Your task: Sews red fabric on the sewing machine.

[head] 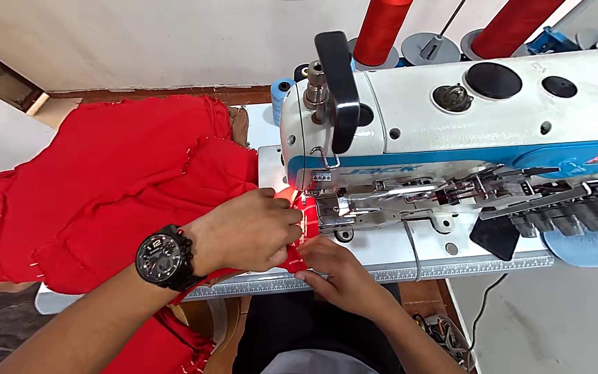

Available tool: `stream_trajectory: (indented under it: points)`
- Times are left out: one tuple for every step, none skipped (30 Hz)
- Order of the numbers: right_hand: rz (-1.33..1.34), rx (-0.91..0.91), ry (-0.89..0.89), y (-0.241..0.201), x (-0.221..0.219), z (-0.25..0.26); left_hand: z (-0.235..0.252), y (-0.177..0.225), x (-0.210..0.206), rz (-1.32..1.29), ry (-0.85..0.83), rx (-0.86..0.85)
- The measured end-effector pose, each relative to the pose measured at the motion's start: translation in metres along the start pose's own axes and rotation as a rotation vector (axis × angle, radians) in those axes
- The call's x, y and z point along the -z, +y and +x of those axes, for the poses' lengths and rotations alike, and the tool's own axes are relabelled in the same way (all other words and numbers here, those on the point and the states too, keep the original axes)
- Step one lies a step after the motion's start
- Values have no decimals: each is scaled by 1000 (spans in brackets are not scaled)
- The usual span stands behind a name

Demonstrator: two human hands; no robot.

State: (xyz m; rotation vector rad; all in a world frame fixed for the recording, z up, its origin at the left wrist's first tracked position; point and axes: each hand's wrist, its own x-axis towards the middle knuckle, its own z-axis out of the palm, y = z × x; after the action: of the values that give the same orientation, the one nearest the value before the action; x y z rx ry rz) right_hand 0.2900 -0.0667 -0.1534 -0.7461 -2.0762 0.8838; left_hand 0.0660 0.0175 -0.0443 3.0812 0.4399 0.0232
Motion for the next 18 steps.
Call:
stream_trajectory:
  points:
    - [-3,3,0,0,0,1,1,-3,-2,-1,0,2]
    - [-6,5,-1,0,0,1,1,-8,-3,5,-2,9]
    - [-8,6,0,0,1,1,2,-13,-4,19,-1,12]
    - [-6,5,-2,0,1,1,2,-17,-4,30,4,12]
    - [-2,0,-6,0,2,1,3,-20,-4,34,5,10]
    - [7,-5,-9,0,2,1,3,-21,-3,35,7,9]
    - [17,-8,-12,1,2,1,4,-21,-2,29,12,6]
    - [23,-9,-16,1,2,1,4,-21,-2,22,14,3]
    - [27,-9,-19,0,2,1,4,-21,-1,23,12,1]
    - [30,-8,-22,0,3,1,5,-21,-1,25,12,-3]
    - [32,-6,-25,1,3,1,4,-21,-2,27,13,-5]
    - [34,-6,-27,1,3,1,4,-21,-2,31,15,-4]
    - [39,-9,-28,1,4,1,4,-22,-3,30,17,-2]
    - [44,-14,-31,1,4,2,3,-22,-4,30,18,0]
    - [46,-20,-34,1,4,2,3,-23,-4,29,16,1]
    - [47,-24,-34,1,5,2,3,-23,-4,30,12,3]
    - [50,-23,-33,1,5,2,3,-23,-3,32,11,5]
    - [55,-21,-31,1,5,3,3,-23,-3,33,11,5]
